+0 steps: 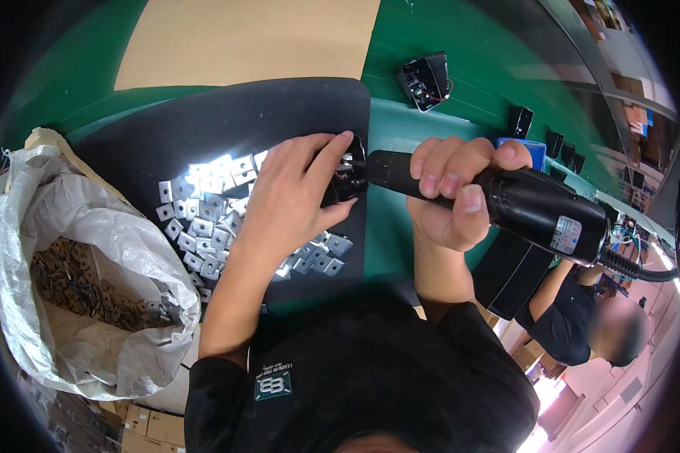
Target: Use an electric screwdriver to attach metal plates to small plastic electronic housings on an assembly line.
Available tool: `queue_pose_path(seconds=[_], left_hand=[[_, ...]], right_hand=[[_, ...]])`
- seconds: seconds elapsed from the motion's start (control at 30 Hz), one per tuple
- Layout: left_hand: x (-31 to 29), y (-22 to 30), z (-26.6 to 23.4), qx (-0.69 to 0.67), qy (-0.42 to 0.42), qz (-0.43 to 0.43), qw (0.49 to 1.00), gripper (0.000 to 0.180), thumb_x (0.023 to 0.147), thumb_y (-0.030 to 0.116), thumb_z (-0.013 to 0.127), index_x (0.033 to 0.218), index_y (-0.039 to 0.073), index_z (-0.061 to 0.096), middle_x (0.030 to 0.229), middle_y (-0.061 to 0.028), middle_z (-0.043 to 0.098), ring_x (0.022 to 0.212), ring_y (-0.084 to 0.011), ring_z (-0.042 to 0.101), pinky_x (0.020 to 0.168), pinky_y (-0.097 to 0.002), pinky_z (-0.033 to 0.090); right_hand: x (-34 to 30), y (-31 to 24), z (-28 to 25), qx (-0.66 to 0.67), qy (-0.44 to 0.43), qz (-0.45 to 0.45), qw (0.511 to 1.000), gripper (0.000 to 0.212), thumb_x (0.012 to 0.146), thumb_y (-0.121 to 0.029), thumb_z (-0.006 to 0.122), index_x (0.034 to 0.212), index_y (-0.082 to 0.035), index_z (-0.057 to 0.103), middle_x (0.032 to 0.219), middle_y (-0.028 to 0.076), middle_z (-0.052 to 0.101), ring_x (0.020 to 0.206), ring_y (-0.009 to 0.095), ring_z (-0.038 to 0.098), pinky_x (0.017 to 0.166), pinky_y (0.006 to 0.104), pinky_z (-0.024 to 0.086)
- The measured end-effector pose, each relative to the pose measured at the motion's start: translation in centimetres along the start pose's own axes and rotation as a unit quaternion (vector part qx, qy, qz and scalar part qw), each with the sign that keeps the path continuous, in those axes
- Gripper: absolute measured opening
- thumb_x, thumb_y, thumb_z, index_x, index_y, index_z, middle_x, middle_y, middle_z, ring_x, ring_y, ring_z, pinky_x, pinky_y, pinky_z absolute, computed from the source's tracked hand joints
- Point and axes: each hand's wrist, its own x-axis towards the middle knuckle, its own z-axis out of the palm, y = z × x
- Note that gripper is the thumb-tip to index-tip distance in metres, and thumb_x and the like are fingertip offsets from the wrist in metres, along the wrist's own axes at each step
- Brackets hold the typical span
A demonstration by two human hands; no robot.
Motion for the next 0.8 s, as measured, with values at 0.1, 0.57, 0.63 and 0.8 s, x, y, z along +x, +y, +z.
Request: queue_pose_path(seconds=[0.1,0.57,0.63,0.8], left_hand=[[0.1,-0.1,0.0,-0.002,-0.003,-0.003,1.0,0.064,0.058,0.014,0.076,0.117,0.004,0.053,0.105,-0.011,0.055,0.097,-0.0289,0.054,0.085,-0.0404,0.042],[0.4,-0.3,-0.3,-0.016,-0.021,-0.012,1.0,0.066,0.056,0.014,0.077,0.117,0.006,0.054,0.107,-0.0104,0.054,0.098,-0.029,0.053,0.085,-0.0399,0.042],[0.3,-0.4,-0.3,-0.022,-0.022,-0.008,0.999,0.066,0.055,0.014,0.077,0.116,0.006,0.054,0.107,-0.0097,0.055,0.098,-0.0287,0.053,0.085,-0.0395,0.042],[0.6,-0.3,-0.3,-0.025,-0.017,-0.006,1.0,0.065,0.055,0.014,0.076,0.116,0.006,0.055,0.106,-0.0094,0.056,0.097,-0.0284,0.054,0.084,-0.0393,0.043]], right_hand=[[0.1,-0.2,0.1,0.008,0.005,0.019,1.0,0.042,0.079,-0.008,0.063,0.109,-0.013,0.034,0.066,0.002,0.048,0.055,0.016,0.049,0.055,0.0332,0.046],[0.3,-0.5,0.1,-0.017,-0.066,0.036,0.997,0.036,0.079,-0.004,0.063,0.101,-0.011,0.037,0.068,0.005,0.051,0.059,0.019,0.052,0.058,0.036,0.047],[0.4,-0.5,-0.1,-0.023,-0.11,0.032,0.993,0.034,0.076,0.005,0.061,0.098,-0.008,0.038,0.071,0.009,0.054,0.06,0.02,0.054,0.059,0.0371,0.048],[0.5,-0.1,-0.4,-0.018,-0.12,0.019,0.992,0.035,0.074,0.006,0.059,0.099,-0.007,0.039,0.07,0.009,0.054,0.059,0.02,0.054,0.059,0.0364,0.048]])
